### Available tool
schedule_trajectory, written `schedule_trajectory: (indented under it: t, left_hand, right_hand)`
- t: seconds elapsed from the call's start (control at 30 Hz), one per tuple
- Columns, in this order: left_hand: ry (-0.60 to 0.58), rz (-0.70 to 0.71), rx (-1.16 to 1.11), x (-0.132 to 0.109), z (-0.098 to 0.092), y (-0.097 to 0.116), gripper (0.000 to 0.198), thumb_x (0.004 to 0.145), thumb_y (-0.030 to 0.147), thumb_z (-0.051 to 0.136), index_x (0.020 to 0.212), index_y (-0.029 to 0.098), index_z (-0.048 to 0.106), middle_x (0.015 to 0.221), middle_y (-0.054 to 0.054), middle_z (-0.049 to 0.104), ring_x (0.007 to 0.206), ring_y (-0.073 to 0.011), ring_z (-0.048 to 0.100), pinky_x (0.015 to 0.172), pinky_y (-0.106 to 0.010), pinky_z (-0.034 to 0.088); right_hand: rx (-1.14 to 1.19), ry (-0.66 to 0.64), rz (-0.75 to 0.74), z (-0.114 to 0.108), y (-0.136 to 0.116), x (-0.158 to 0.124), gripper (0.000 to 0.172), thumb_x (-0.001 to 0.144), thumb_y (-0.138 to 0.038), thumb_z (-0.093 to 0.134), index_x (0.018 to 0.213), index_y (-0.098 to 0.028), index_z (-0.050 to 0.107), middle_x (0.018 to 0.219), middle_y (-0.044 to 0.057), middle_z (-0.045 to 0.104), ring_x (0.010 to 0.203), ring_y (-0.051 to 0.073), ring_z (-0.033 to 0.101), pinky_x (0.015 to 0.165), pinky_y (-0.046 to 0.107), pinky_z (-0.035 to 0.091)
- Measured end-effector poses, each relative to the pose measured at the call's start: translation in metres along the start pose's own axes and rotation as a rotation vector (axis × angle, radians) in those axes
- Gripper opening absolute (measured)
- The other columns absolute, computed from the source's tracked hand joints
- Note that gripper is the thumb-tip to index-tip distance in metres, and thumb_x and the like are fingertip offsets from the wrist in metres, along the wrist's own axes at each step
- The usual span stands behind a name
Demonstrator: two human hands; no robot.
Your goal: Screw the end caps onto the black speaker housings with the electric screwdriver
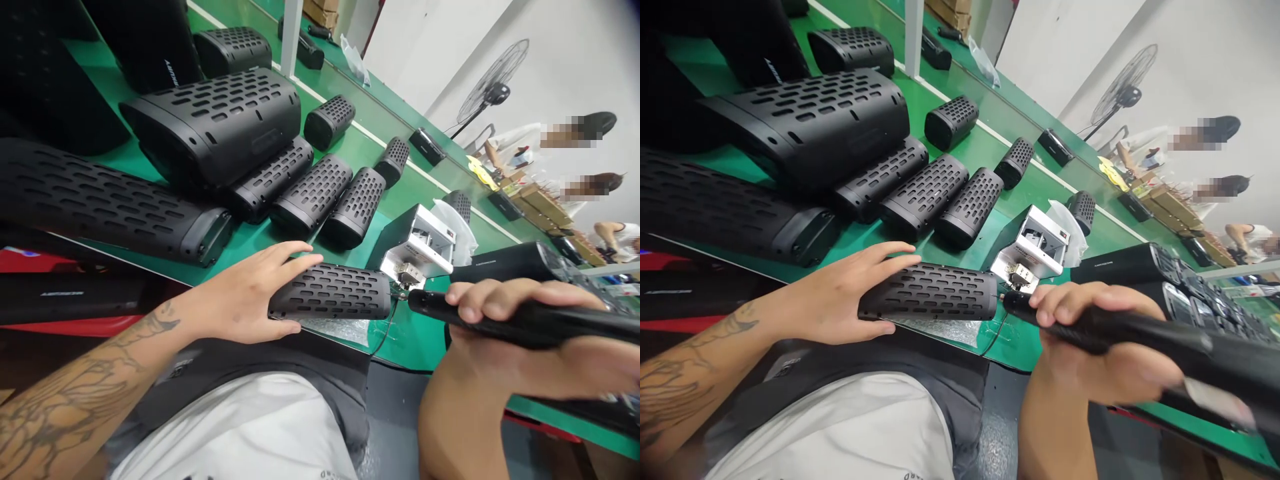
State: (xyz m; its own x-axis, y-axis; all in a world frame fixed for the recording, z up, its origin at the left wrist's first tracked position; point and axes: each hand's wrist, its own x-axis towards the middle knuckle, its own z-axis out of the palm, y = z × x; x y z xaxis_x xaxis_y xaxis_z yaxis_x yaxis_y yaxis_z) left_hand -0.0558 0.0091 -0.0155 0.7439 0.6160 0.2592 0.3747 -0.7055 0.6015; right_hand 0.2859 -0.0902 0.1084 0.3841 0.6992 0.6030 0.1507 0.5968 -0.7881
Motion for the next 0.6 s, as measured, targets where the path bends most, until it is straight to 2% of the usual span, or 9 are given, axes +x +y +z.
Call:
schedule_trajectory:
  t: [0.07,0.13,0.17,0.23,0.3,0.37,0.47,0.6]
  left_hand:
    - [0.013,-0.052,-0.062,-0.010,0.007,-0.009,0.114,0.085,0.043,0.099,0.180,0.031,0.037,0.186,-0.020,0.044,0.162,-0.0441,0.061,0.135,-0.058,0.057]
    - [0.023,-0.089,-0.106,-0.018,0.016,-0.017,0.119,0.083,0.044,0.101,0.180,0.031,0.033,0.187,-0.021,0.040,0.162,-0.0430,0.062,0.133,-0.056,0.060]
    - [0.029,-0.099,-0.122,-0.020,0.021,-0.020,0.120,0.082,0.045,0.103,0.179,0.031,0.032,0.187,-0.021,0.039,0.162,-0.0430,0.062,0.132,-0.056,0.060]
    - [0.048,-0.101,-0.148,-0.023,0.030,-0.025,0.121,0.082,0.045,0.104,0.179,0.032,0.032,0.187,-0.022,0.039,0.161,-0.0434,0.063,0.131,-0.058,0.061]
    - [0.084,-0.080,-0.173,-0.023,0.037,-0.029,0.120,0.083,0.046,0.104,0.179,0.032,0.033,0.184,-0.023,0.041,0.160,-0.0439,0.063,0.128,-0.059,0.063]
    - [0.128,-0.043,-0.190,-0.022,0.043,-0.031,0.118,0.085,0.046,0.103,0.178,0.031,0.033,0.181,-0.023,0.044,0.161,-0.0443,0.063,0.127,-0.060,0.064]
    - [0.183,0.014,-0.208,-0.020,0.048,-0.032,0.114,0.086,0.045,0.101,0.177,0.029,0.034,0.175,-0.022,0.049,0.161,-0.0437,0.062,0.129,-0.060,0.062]
    - [0.212,0.044,-0.225,-0.018,0.049,-0.031,0.109,0.086,0.041,0.098,0.175,0.027,0.036,0.169,-0.022,0.053,0.154,-0.0419,0.066,0.127,-0.058,0.063]
  right_hand:
    - [0.018,-0.128,0.046,0.018,-0.022,-0.012,0.031,0.097,-0.060,0.092,0.107,-0.032,0.089,0.071,-0.002,0.072,0.054,0.023,0.066,0.060,0.048,0.066]
    - [0.042,-0.187,0.133,0.044,-0.037,-0.022,0.026,0.107,-0.060,0.085,0.107,-0.034,0.087,0.067,-0.004,0.067,0.051,0.021,0.062,0.061,0.046,0.065]
    - [0.072,-0.192,0.174,0.058,-0.040,-0.026,0.032,0.114,-0.062,0.073,0.105,-0.034,0.087,0.065,-0.004,0.066,0.049,0.019,0.060,0.063,0.045,0.065]
    - [0.136,-0.307,0.253,0.085,-0.039,-0.031,0.043,0.117,-0.068,0.064,0.106,-0.034,0.087,0.067,-0.003,0.067,0.051,0.018,0.062,0.074,0.048,0.070]
    - [0.196,-0.430,0.292,0.105,-0.031,-0.033,0.044,0.112,-0.073,0.071,0.110,-0.032,0.087,0.073,-0.002,0.071,0.056,0.018,0.066,0.083,0.052,0.073]
    - [0.247,-0.478,0.303,0.117,-0.020,-0.035,0.048,0.107,-0.076,0.075,0.113,-0.029,0.086,0.077,-0.001,0.072,0.061,0.019,0.068,0.084,0.052,0.073]
    - [0.295,-0.542,0.281,0.127,-0.006,-0.037,0.052,0.107,-0.078,0.075,0.117,-0.028,0.086,0.079,0.000,0.072,0.063,0.020,0.070,0.074,0.046,0.071]
    - [0.283,-0.579,0.269,0.134,0.002,-0.037,0.042,0.104,-0.071,0.084,0.114,-0.030,0.085,0.077,-0.002,0.071,0.059,0.020,0.069,0.066,0.042,0.067]
